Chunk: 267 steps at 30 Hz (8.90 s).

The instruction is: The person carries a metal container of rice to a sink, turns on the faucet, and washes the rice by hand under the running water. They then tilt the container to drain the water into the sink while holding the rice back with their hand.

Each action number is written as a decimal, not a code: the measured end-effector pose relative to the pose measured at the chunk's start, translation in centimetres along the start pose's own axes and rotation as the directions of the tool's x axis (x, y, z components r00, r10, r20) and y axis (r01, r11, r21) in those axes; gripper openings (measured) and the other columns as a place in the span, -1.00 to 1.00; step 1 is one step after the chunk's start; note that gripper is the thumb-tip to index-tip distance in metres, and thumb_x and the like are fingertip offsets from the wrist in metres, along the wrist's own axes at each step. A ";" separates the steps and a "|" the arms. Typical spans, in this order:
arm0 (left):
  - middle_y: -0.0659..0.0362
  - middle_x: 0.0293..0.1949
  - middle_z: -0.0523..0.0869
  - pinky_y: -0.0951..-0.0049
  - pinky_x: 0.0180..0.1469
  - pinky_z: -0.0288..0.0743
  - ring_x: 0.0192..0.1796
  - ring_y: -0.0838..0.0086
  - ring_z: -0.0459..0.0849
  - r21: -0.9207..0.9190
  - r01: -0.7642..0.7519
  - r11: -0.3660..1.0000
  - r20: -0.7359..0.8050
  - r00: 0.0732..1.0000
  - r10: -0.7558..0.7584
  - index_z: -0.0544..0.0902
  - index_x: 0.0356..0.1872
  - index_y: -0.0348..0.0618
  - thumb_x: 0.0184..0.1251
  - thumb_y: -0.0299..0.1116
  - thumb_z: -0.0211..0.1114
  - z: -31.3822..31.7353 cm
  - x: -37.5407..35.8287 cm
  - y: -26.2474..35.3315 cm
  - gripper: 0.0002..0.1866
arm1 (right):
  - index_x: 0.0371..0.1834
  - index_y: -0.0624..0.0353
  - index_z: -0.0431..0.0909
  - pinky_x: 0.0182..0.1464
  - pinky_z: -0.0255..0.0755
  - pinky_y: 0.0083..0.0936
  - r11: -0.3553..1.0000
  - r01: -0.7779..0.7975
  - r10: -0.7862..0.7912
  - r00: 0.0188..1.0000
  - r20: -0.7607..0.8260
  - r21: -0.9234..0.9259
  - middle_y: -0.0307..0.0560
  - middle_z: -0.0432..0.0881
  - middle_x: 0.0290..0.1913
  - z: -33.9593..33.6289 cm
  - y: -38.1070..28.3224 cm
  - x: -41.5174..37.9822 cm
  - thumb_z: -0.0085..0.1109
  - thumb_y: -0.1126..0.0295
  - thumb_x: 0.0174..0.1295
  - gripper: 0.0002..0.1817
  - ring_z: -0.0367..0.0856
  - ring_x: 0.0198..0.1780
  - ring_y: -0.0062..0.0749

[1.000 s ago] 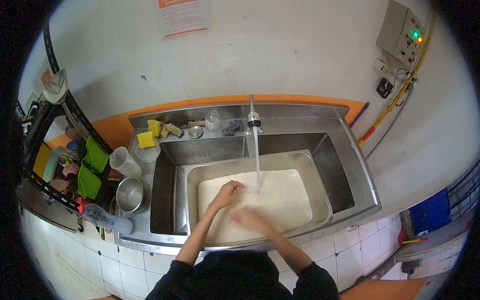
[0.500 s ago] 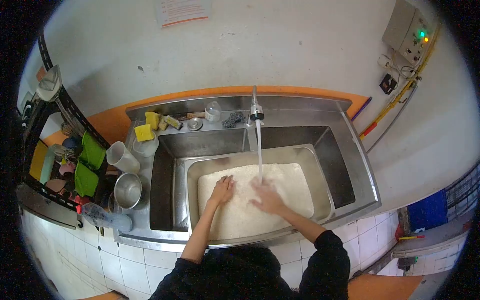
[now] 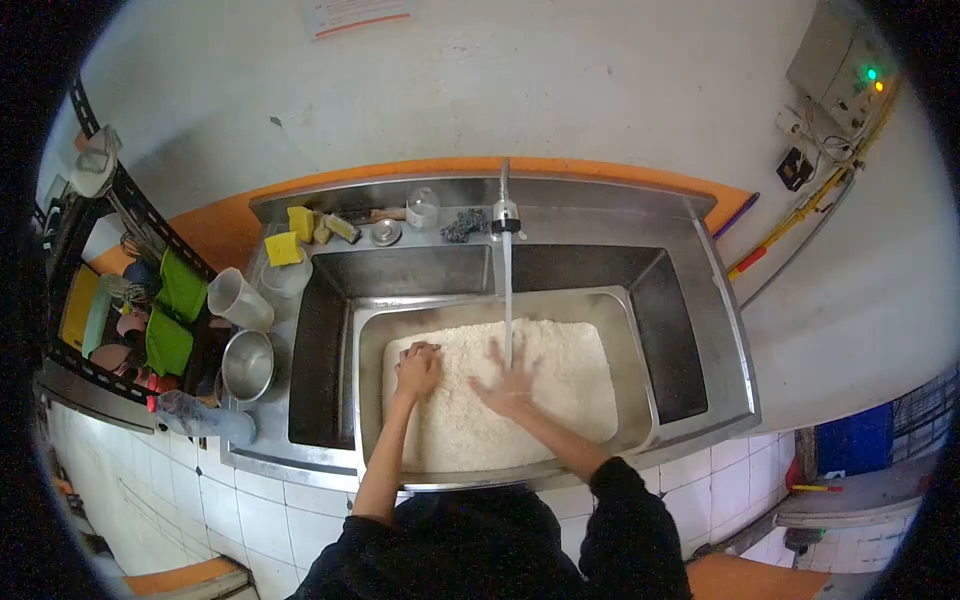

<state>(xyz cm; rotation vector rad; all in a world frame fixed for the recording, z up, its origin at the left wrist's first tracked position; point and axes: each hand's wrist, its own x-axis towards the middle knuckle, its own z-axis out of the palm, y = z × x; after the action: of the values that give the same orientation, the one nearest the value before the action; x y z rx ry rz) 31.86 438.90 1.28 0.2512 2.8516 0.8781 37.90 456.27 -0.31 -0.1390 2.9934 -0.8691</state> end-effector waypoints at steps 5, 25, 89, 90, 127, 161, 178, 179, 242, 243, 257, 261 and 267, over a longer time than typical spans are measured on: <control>0.09 0.08 0.26 -0.09 -0.02 0.13 0.08 0.05 0.20 -0.018 0.138 0.990 0.100 0.986 -0.136 0.42 -0.06 0.07 0.14 -0.05 -0.15 1.9 1.7 -1.7 -0.61 | 0.16 0.15 0.06 0.20 -0.19 -0.10 0.897 0.389 -0.383 0.921 0.071 -0.208 0.12 0.00 0.20 1.3 -3.2 -2.6 -0.15 -0.16 -0.03 -0.23 -0.13 0.25 0.01; -0.05 0.23 -0.08 0.22 0.22 -0.16 0.28 0.19 -0.15 -0.472 0.549 0.690 0.636 0.754 -0.165 -0.01 0.19 -0.20 -0.20 0.44 -0.11 1.0 0.7 5.2 0.03 | -0.09 0.23 0.35 -0.05 0.26 -0.41 0.798 -0.516 0.459 0.855 0.239 0.311 0.04 0.44 -0.10 -0.1 8.7 4.4 0.15 0.01 -0.17 -0.38 0.40 -0.06 -0.19; 0.06 -0.02 0.40 0.38 0.06 0.25 -0.01 0.29 0.39 -0.918 0.287 -0.274 0.316 0.946 -0.066 0.28 0.07 -0.16 0.18 -0.03 -0.13 5.4 -1.0 10.6 -0.48 | 0.23 0.06 -0.09 0.20 -0.55 -0.03 0.796 -0.063 0.278 0.921 -0.272 0.602 -0.01 -0.17 0.28 -1.2 -3.3 0.3 -0.28 0.07 0.14 -0.40 -0.37 0.31 -0.21; 0.07 0.00 0.39 0.43 0.08 0.22 -0.02 0.30 0.40 -0.892 0.347 -0.289 0.385 0.919 -0.087 0.25 0.08 -0.22 0.19 -0.02 -0.14 3.4 -1.6 12.4 -0.46 | 0.18 0.12 0.01 0.23 -0.43 -0.19 0.748 -0.084 0.335 0.904 -0.265 0.658 0.06 -0.14 0.26 -0.3 -2.0 1.4 -0.33 0.01 0.14 -0.41 -0.32 0.30 -0.14; 0.12 0.00 0.40 0.41 0.03 0.28 0.02 0.40 0.39 -0.800 0.599 0.025 0.584 0.788 -0.197 0.26 0.08 -0.19 0.22 -0.12 -0.25 2.0 -2.2 13.2 -0.52 | 0.11 0.25 0.15 0.04 0.11 -0.45 -0.010 -0.287 0.566 0.788 0.242 0.958 -0.05 0.31 0.01 -4.6 -2.3 1.7 -0.24 -0.01 0.13 -0.39 0.26 0.01 -0.42; 0.04 0.24 -0.04 0.15 0.21 -0.32 0.27 0.19 -0.16 -0.671 0.464 0.579 0.511 0.854 -0.093 -0.06 0.21 -0.14 -0.01 0.37 -0.30 1.3 2.4 1.1 -0.11 | 0.25 -0.14 -0.40 0.21 -0.50 0.02 0.817 0.557 -0.487 0.806 0.338 -0.151 -0.20 -0.40 0.30 -1.1 -0.7 -3.7 -0.28 -0.23 -0.02 -0.15 -0.34 0.30 -0.12; 0.01 0.25 -0.16 -0.05 0.17 -0.40 0.29 0.22 -0.27 -0.602 0.533 0.595 0.531 0.823 -0.201 -0.18 0.23 0.03 -0.28 0.54 -0.30 -0.8 0.7 2.3 0.05 | 0.26 -0.09 -0.24 0.15 -0.45 0.16 0.455 0.879 -0.763 0.467 0.447 -0.142 -0.05 -0.34 0.30 -4.8 3.6 -3.5 -0.14 -0.11 -0.01 -0.20 -0.31 0.30 -0.08; 0.01 0.25 -0.16 -0.05 0.17 -0.40 0.29 0.22 -0.27 -0.605 0.533 0.592 0.529 0.824 -0.201 -0.18 0.23 0.03 -0.28 0.54 -0.30 -0.5 1.0 2.0 0.05 | 0.26 -0.09 -0.23 0.15 -0.47 0.15 0.624 0.760 -0.650 0.635 0.417 -0.184 -0.05 -0.35 0.30 -5.3 4.9 -2.4 -0.12 -0.09 -0.01 -0.20 -0.32 0.30 -0.12; -0.03 -0.12 0.46 0.27 -0.16 0.43 -0.14 0.08 0.48 0.510 0.094 0.855 0.077 0.985 -0.154 0.51 -0.30 -0.31 -0.13 -0.39 0.20 1.4 1.7 -5.7 -0.70 | -0.04 0.33 0.29 -0.03 0.24 -0.23 0.965 -0.150 0.139 0.988 -0.067 -0.214 0.23 0.45 -0.22 -9.1 15.5 -4.9 -0.08 0.24 0.03 -0.53 0.39 -0.10 -0.02; -0.02 -0.15 0.48 0.28 -0.18 0.44 -0.16 0.10 0.49 0.481 0.152 0.864 0.045 0.979 -0.197 0.51 -0.30 -0.31 -0.12 -0.43 0.18 1.9 1.7 -6.1 -0.72 | -0.04 0.33 0.29 -0.03 0.24 -0.23 0.966 -0.150 0.140 0.988 -0.062 -0.210 0.23 0.45 -0.22 -9.0 15.4 -5.0 -0.08 0.24 0.03 -0.53 0.39 -0.10 -0.02; -0.01 -0.02 0.42 0.27 -0.08 0.32 -0.02 0.26 0.39 -0.021 0.809 0.588 0.553 0.499 -0.667 0.38 -0.05 -0.25 -0.06 0.05 0.05 -0.2 -1.5 -2.3 -0.37 | 0.22 0.07 -0.04 0.20 -0.10 -0.44 0.393 -0.901 0.419 0.354 0.836 0.184 0.05 -0.04 0.24 -7.1 14.8 -5.8 -0.26 -0.32 -0.08 -0.12 -0.06 0.25 -0.22; -0.01 0.02 0.37 0.28 -0.03 0.27 0.02 0.28 0.36 -0.150 0.789 0.596 0.662 0.528 -0.533 0.33 0.01 -0.22 -0.04 0.09 0.03 -0.1 -1.3 -2.2 -0.34 | 0.20 0.06 0.02 0.18 -0.04 -0.38 0.174 -0.810 -0.043 0.562 0.826 0.560 -0.01 0.01 0.23 4.2 19.2 -4.2 -0.21 -0.21 0.00 -0.23 0.04 0.21 -0.25; 0.03 0.01 0.38 0.40 -0.05 0.32 -0.04 0.36 0.42 -0.391 0.772 0.501 0.776 0.569 -0.273 0.30 0.03 -0.25 0.04 -0.06 0.02 2.1 -0.7 -2.3 -0.43 | -0.07 0.15 0.39 -0.08 0.30 -0.39 -0.040 -0.765 0.171 0.628 0.759 0.642 -0.15 0.48 -0.12 7.6 14.6 -3.1 -0.11 0.13 0.12 -0.60 0.43 -0.12 -0.44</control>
<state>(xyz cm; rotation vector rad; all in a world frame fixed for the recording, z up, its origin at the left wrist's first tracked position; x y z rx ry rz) 32.70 438.03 -1.67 -0.4211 1.5796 1.3112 40.13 464.83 -14.56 0.6609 1.1933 -1.9727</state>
